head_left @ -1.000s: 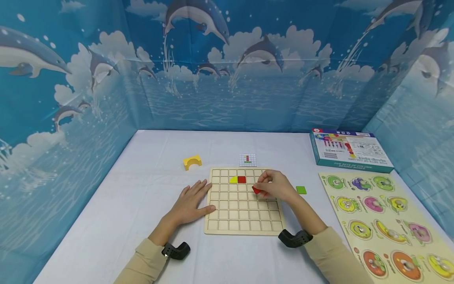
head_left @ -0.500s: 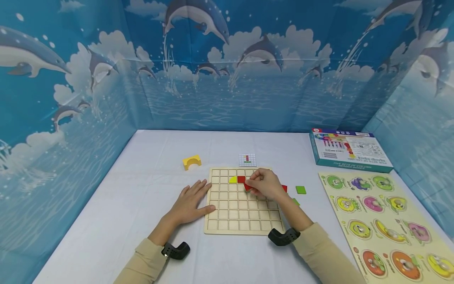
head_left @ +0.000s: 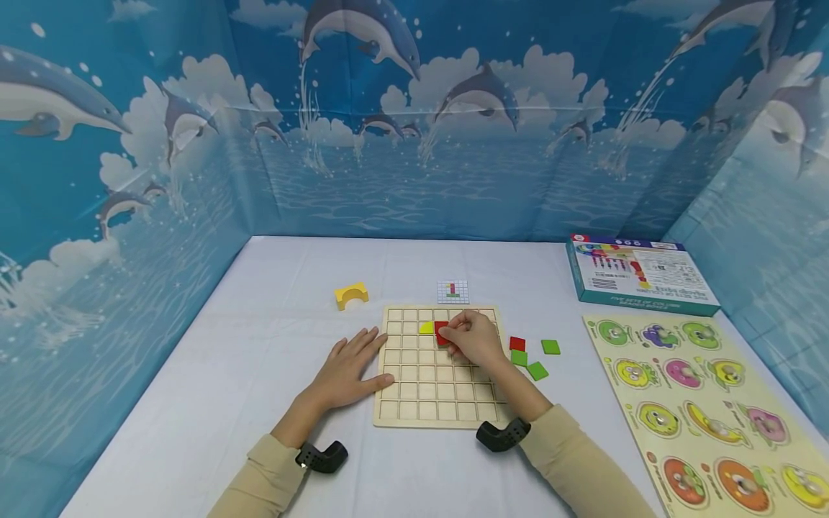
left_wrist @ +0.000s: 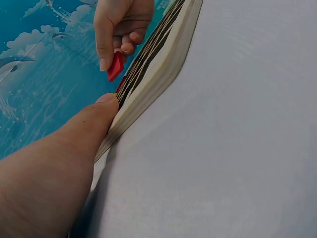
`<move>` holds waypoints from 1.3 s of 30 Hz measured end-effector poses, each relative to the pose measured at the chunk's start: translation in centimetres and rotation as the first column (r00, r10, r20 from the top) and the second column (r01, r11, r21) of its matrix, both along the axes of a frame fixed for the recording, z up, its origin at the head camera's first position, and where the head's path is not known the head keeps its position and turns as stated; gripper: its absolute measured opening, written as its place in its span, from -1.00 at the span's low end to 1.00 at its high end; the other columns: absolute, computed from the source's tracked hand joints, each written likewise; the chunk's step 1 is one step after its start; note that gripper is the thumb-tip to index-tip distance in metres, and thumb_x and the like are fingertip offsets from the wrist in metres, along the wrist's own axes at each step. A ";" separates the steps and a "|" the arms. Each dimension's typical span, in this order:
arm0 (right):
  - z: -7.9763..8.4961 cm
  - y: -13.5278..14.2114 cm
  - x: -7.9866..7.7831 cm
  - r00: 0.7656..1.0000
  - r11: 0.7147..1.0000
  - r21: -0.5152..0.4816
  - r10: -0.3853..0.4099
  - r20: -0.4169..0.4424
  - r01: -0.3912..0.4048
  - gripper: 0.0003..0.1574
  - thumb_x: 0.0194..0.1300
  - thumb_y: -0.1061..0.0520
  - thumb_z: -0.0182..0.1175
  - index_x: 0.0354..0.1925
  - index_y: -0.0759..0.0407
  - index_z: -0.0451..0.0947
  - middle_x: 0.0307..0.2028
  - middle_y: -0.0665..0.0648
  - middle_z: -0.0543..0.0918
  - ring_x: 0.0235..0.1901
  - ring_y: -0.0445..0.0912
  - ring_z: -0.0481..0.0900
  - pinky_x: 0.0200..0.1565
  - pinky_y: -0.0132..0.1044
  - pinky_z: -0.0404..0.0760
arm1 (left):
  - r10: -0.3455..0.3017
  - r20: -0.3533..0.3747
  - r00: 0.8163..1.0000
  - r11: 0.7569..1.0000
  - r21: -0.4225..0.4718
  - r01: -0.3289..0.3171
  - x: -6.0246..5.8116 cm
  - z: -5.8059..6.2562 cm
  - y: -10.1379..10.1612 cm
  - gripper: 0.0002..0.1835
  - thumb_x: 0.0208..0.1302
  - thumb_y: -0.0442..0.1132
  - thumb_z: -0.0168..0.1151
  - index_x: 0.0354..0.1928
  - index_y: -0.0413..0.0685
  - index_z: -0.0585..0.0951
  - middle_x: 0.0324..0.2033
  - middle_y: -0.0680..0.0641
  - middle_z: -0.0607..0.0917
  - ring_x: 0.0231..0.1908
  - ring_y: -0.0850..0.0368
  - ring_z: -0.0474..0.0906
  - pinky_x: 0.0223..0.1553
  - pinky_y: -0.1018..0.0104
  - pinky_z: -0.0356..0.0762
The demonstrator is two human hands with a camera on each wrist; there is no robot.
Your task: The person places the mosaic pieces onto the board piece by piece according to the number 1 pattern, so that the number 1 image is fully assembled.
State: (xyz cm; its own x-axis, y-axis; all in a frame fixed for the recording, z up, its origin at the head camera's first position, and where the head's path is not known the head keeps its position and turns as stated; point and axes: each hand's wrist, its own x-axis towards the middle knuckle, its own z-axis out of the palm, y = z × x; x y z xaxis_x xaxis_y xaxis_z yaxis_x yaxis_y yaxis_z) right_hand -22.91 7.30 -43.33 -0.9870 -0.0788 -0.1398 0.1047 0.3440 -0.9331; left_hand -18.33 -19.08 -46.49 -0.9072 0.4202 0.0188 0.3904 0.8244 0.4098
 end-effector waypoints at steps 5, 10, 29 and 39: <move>-0.7 -0.3 -0.1 1.000 0.999 0.038 -0.012 -0.011 0.013 -0.81 0.27 0.19 0.32 -0.28 0.26 0.51 -0.60 0.14 0.58 -0.68 -0.13 0.58 -0.62 -0.37 0.56 | 0.000 0.001 1.000 1.000 -0.003 0.000 0.0 0.0 0.0 -0.11 0.30 0.33 0.05 0.52 0.00 0.15 0.50 -0.08 0.09 0.49 -0.03 -0.11 0.40 -0.14 -0.20; -1.0 -0.6 0.0 0.999 0.995 0.100 -0.021 -0.043 0.025 -0.82 0.27 0.18 0.32 -0.30 0.25 0.51 -0.62 0.13 0.58 -0.70 -0.13 0.56 -0.63 -0.37 0.54 | 0.002 0.000 1.000 1.000 -0.004 -0.002 0.0 0.0 0.0 -0.11 0.29 0.33 0.05 0.52 0.00 0.15 0.50 -0.08 0.09 0.49 -0.02 -0.10 0.40 -0.14 -0.19; -0.6 -1.2 0.1 0.985 0.938 0.347 0.033 -0.171 0.029 -0.74 0.24 0.14 0.33 -0.44 0.21 0.47 -0.68 0.07 0.48 -0.66 -0.12 0.40 -0.59 -0.33 0.34 | 0.011 0.003 1.000 1.000 -0.009 -0.011 0.1 0.3 0.1 -0.11 0.29 0.33 0.05 0.52 0.01 0.14 0.50 -0.08 0.09 0.49 -0.03 -0.11 0.40 -0.14 -0.20; -0.9 -1.1 0.2 0.981 0.943 0.332 0.031 -0.190 0.034 -0.76 0.23 0.16 0.35 -0.41 0.22 0.48 -0.64 0.07 0.46 -0.63 -0.11 0.38 -0.56 -0.32 0.34 | 0.008 0.002 1.000 1.000 -0.005 -0.008 0.1 0.2 0.1 -0.11 0.29 0.33 0.05 0.52 0.01 0.15 0.50 -0.08 0.09 0.49 -0.03 -0.10 0.40 -0.14 -0.19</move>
State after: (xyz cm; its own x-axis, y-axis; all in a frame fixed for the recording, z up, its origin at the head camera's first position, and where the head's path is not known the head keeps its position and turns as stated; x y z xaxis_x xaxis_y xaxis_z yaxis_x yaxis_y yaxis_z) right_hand -22.75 6.25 -44.19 -0.9977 -0.0589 0.0324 -0.0626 0.6377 -0.7677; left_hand -18.25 -18.98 -46.33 -0.9107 0.4128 0.0147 0.3825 0.8295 0.4070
